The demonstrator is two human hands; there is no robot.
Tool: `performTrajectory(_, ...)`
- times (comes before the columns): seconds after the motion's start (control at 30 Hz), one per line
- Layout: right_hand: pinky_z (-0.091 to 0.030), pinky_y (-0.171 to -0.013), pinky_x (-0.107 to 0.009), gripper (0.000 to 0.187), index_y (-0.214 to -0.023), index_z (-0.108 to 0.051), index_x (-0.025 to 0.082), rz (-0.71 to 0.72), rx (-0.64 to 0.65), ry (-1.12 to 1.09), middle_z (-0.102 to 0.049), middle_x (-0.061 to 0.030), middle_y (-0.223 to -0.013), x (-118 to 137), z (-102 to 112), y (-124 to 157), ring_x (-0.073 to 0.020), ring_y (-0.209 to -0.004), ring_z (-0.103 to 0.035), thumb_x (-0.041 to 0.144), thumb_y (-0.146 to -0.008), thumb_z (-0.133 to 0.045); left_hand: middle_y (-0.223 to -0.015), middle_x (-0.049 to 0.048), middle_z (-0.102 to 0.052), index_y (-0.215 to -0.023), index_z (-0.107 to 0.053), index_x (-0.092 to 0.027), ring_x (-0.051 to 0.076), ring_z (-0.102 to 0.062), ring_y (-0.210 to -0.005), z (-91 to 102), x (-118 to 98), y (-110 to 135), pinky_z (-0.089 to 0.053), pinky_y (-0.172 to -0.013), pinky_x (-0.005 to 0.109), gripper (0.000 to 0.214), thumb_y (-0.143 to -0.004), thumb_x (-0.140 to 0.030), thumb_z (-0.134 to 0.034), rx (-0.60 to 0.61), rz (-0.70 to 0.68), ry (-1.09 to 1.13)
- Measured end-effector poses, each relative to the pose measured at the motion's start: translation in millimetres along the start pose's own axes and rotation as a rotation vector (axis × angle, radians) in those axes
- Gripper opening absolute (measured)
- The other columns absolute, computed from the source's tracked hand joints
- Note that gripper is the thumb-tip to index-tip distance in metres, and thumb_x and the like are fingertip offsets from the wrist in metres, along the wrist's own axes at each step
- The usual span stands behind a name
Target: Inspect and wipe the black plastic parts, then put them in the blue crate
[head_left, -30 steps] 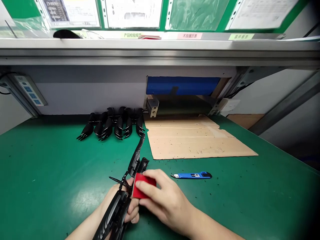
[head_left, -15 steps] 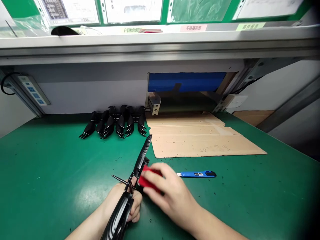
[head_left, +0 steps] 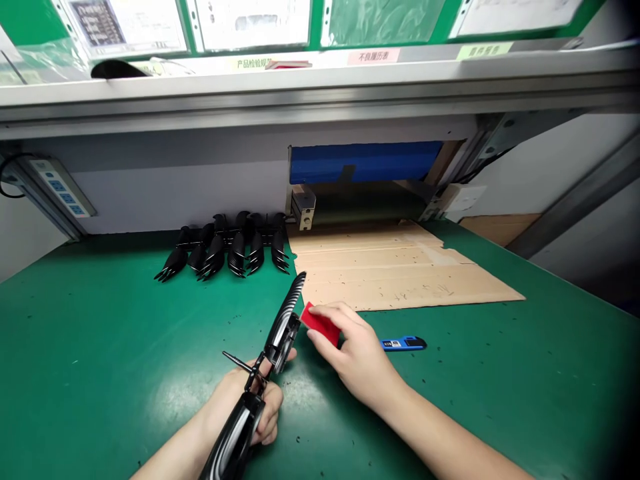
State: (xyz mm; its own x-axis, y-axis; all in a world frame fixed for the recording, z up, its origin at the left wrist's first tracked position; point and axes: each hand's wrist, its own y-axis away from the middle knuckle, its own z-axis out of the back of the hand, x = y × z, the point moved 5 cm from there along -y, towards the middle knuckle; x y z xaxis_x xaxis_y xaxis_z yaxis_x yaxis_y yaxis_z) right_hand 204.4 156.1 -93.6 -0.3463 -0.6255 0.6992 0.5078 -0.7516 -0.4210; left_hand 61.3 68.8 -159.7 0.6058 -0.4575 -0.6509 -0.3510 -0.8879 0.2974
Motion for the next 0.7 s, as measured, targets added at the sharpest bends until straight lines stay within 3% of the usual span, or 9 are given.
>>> performTrajectory(0.07,-0.046,-0.087,-0.037,0.027,-0.119,-0.055,0.021,-0.008,0.018,-0.142,-0.054,-0.0081,-0.109,0,2,0,-0.0241,-0.100,-0.052,0.034,-0.097,-0.045,-0.038,-0.0047,-0.045,-0.125,-0.054,-0.017,0.009,-0.032,-0.027,-1.4,-1,0,-0.028,-0.040,0.024,0.049,-0.086,-0.047,-0.053,0.005,-0.008,-0.006)
performTrajectory(0.17,-0.046,-0.088,-0.036,0.032,-0.123,-0.052,0.019,0.084,0.104,-0.280,-0.053,-0.0089,-0.110,13,-3,6,-0.0235,-0.101,-0.051,0.036,-0.099,-0.039,-0.038,-0.0043,-0.044,-0.117,-0.059,-0.016,0.009,-0.031,-0.027,-4.1,-1,2,-0.027,-0.039,0.024,0.043,-0.088,-0.048,-0.050,0.017,-0.019,-0.002)
performTrajectory(0.27,-0.046,-0.088,-0.036,0.034,-0.125,-0.052,0.018,0.131,0.145,-0.304,-0.051,-0.0098,-0.111,22,-8,10,-0.0235,-0.101,-0.051,0.038,-0.100,-0.038,-0.039,-0.0026,-0.045,-0.090,-0.066,-0.016,0.009,-0.035,-0.029,-6.1,0,5,-0.029,-0.040,0.025,0.034,-0.090,-0.045,-0.047,0.073,-0.008,0.006)
performTrajectory(0.33,-0.046,-0.088,-0.035,0.035,-0.125,-0.052,0.018,0.141,0.161,-0.310,-0.051,-0.0102,-0.111,23,-10,10,-0.0231,-0.101,-0.051,0.038,-0.101,-0.038,-0.039,-0.0021,-0.044,-0.068,-0.062,-0.016,0.009,-0.036,-0.030,-4.3,-1,6,-0.031,-0.042,0.025,0.039,-0.091,-0.044,-0.047,0.082,-0.011,-0.015)
performTrajectory(0.43,-0.047,-0.085,-0.034,0.037,-0.124,-0.054,0.017,0.169,0.233,-0.328,-0.052,-0.0098,-0.107,22,-7,7,-0.0218,-0.096,-0.053,0.041,-0.101,-0.037,-0.039,-0.0024,-0.042,-0.056,-0.056,-0.015,0.008,-0.035,-0.029,0.2,-4,5,-0.032,-0.042,0.025,0.046,-0.088,-0.048,-0.050,0.050,-0.023,-0.057)
performTrajectory(0.5,-0.047,-0.082,-0.034,0.037,-0.116,-0.060,0.017,0.195,0.307,-0.361,-0.055,-0.0084,-0.101,22,-3,5,-0.0211,-0.090,-0.054,0.043,-0.101,-0.037,-0.039,-0.0025,-0.044,-0.067,-0.062,-0.015,0.009,-0.035,-0.029,1.4,-4,5,-0.031,-0.041,0.025,0.039,-0.085,-0.049,-0.056,0.032,-0.019,-0.068)
performTrajectory(0.57,-0.046,-0.082,-0.034,0.039,-0.110,-0.063,0.018,0.185,0.301,-0.390,-0.057,-0.0076,-0.098,23,4,2,-0.0212,-0.089,-0.055,0.045,-0.101,-0.036,-0.039,-0.0031,-0.045,-0.091,-0.066,-0.015,0.009,-0.035,-0.029,0.3,-2,3,-0.030,-0.039,0.024,0.035,-0.082,-0.048,-0.060,0.033,-0.012,-0.061)
performTrajectory(0.63,-0.045,-0.083,-0.034,0.040,-0.113,-0.062,0.017,0.145,0.230,-0.390,-0.056,-0.0084,-0.102,24,10,1,-0.0219,-0.093,-0.054,0.047,-0.100,-0.039,-0.039,-0.0037,-0.046,-0.114,-0.060,-0.015,0.009,-0.034,-0.029,-1.5,-2,3,-0.028,-0.038,0.024,0.045,-0.082,-0.047,-0.060,0.026,-0.012,-0.060)
performTrajectory(0.7,-0.046,-0.081,-0.033,0.041,-0.113,-0.062,0.016,0.140,0.282,-0.384,-0.057,-0.0087,-0.100,29,8,2,-0.0216,-0.090,-0.055,0.048,-0.100,-0.039,-0.039,-0.0043,-0.045,-0.124,-0.054,-0.014,0.009,-0.032,-0.029,-2.8,-6,4,-0.026,-0.038,0.024,0.050,-0.084,-0.045,-0.058,-0.011,-0.023,-0.070)
